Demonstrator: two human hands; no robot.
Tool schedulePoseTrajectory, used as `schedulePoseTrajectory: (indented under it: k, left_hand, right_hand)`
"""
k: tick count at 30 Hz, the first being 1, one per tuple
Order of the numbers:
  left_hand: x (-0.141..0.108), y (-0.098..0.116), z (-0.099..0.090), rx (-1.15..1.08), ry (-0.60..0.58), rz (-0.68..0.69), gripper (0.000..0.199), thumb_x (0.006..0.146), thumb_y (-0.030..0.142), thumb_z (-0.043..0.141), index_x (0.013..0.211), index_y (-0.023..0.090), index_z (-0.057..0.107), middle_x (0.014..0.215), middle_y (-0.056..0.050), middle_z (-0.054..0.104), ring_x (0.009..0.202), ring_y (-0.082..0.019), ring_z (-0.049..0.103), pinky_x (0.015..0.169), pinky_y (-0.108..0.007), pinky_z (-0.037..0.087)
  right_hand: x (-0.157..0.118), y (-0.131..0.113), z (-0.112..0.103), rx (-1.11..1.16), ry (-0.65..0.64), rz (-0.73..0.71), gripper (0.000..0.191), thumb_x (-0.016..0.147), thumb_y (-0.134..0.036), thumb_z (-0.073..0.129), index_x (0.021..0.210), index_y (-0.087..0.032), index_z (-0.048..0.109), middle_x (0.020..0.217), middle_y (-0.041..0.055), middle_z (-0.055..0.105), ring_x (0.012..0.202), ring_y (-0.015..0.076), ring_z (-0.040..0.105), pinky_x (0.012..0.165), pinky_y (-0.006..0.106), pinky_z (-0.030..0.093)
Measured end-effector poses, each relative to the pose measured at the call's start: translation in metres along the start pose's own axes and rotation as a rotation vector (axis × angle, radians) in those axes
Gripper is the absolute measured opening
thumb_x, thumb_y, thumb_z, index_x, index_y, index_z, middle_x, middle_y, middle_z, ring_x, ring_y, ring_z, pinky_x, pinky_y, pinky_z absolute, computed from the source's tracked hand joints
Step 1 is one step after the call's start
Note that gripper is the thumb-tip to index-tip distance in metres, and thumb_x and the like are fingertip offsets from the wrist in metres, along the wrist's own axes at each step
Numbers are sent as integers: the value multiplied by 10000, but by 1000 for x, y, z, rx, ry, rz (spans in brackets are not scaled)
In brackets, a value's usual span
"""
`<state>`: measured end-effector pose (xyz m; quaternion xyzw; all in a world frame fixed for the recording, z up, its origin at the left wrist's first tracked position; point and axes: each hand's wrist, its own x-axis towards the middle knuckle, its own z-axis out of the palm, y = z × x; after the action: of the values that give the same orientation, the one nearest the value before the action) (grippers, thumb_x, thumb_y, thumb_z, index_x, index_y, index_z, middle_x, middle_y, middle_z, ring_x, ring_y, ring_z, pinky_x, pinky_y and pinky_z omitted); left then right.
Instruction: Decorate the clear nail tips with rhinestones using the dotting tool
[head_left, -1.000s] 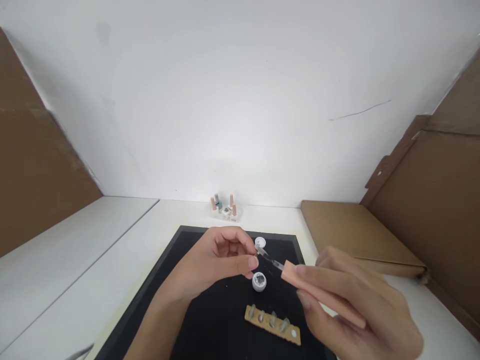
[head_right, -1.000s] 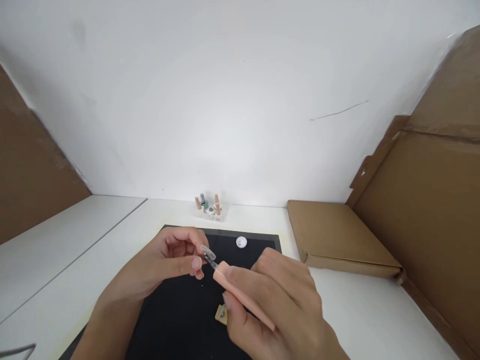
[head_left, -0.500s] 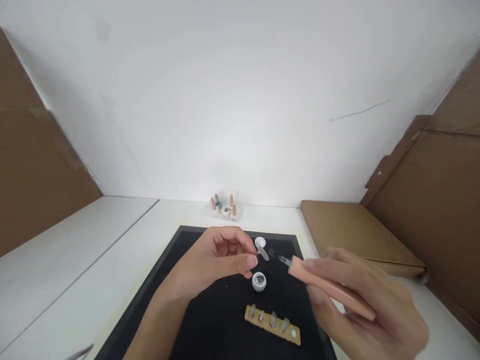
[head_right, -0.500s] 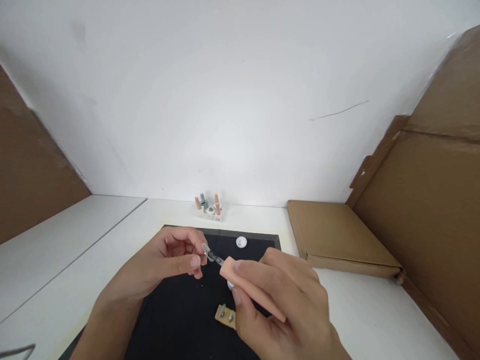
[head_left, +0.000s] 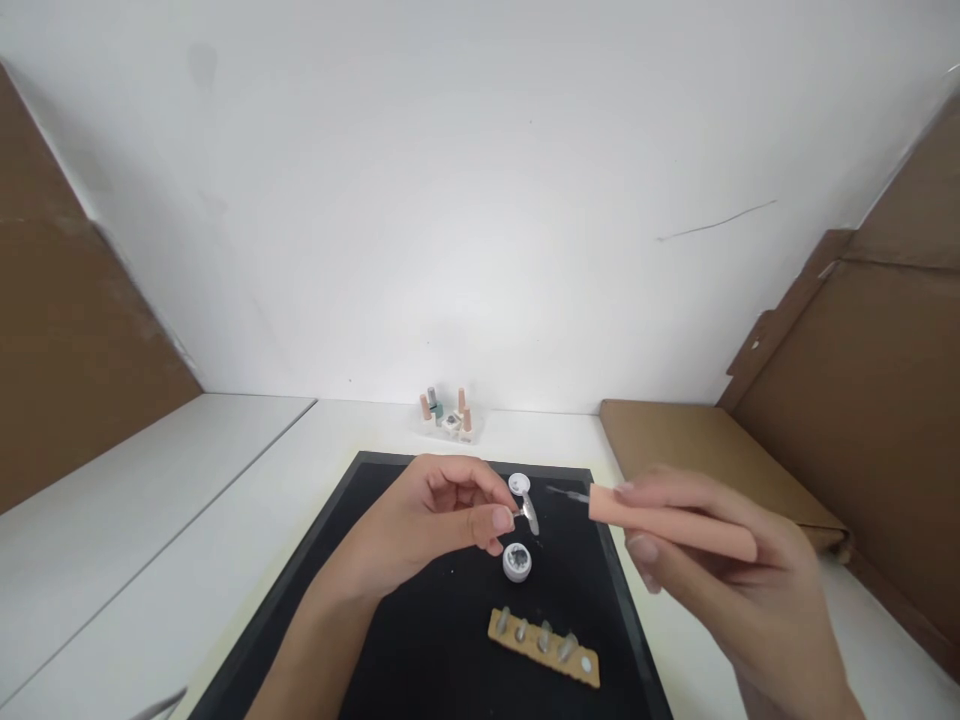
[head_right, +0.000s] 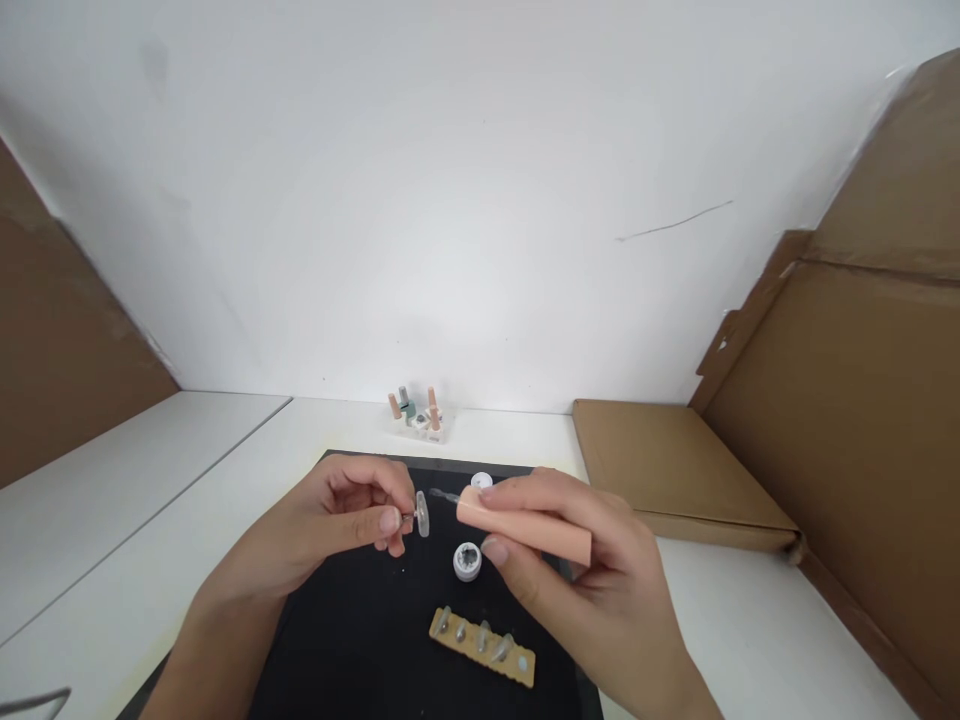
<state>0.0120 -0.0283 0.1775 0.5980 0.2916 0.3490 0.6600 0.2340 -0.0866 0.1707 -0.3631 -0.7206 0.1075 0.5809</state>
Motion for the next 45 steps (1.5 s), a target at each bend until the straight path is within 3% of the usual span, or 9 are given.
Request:
schedulePoseTrajectory:
  k: [4,11,15,26,33,40,45]
  left_hand:
    - [0,2,3,14,-16,-7,164,731,280,771,689,131,715,647,-3,640,581,-93,582,582,-199,479]
    - [1,2,6,62,-31,-33,170,730,296,766,697,138,712,635,3,622,606,-105,568,591,-207,461]
    - [1,2,7,67,-43,-24,181,733,313,763,707,141,714,647,0,624,621,-111,572,598,-211,459]
    - [-1,-2,5,106,-84,-2,176,769,312,739,736,141,714,683,-11,642,637,-106,566,606,-207,440]
    - [2,-1,5,97,-111,1,187,764,317,745,736,136,709,673,-4,635,629,-100,556,597,-200,431]
    - [-1,-2,4,155,-130,15,194,780,320,730,738,132,715,675,-7,622,615,-96,523,585,-207,405]
    - [0,-4,3,134,-121,11,201,773,326,739,733,131,712,677,-7,626,618,-96,533,591,-206,410]
  right_hand:
    - [-3,3,3,8,11,12,70,851,-268,664,899,-234,703,767,19,714,635,143,658,508,215,529]
    - [2,3,7,89,-64,-33,180,911,-277,580,794,-227,706,778,21,680,687,133,650,585,231,549]
    - [5,1,8,123,-131,-13,151,909,-268,586,796,-225,678,759,4,680,611,104,629,527,194,518]
    - [3,8,7,73,-45,-83,166,919,-229,570,821,-229,703,796,6,678,713,116,647,615,217,538]
    - [5,1,6,203,-223,-76,102,890,-175,596,804,-217,636,729,-13,666,566,90,579,468,195,447]
    - [2,7,5,39,-130,-44,97,898,-178,591,880,-252,652,816,-18,668,590,79,588,520,191,474]
    - [1,4,6,112,-111,-98,85,900,-241,597,825,-230,635,726,-17,660,602,98,603,517,205,473]
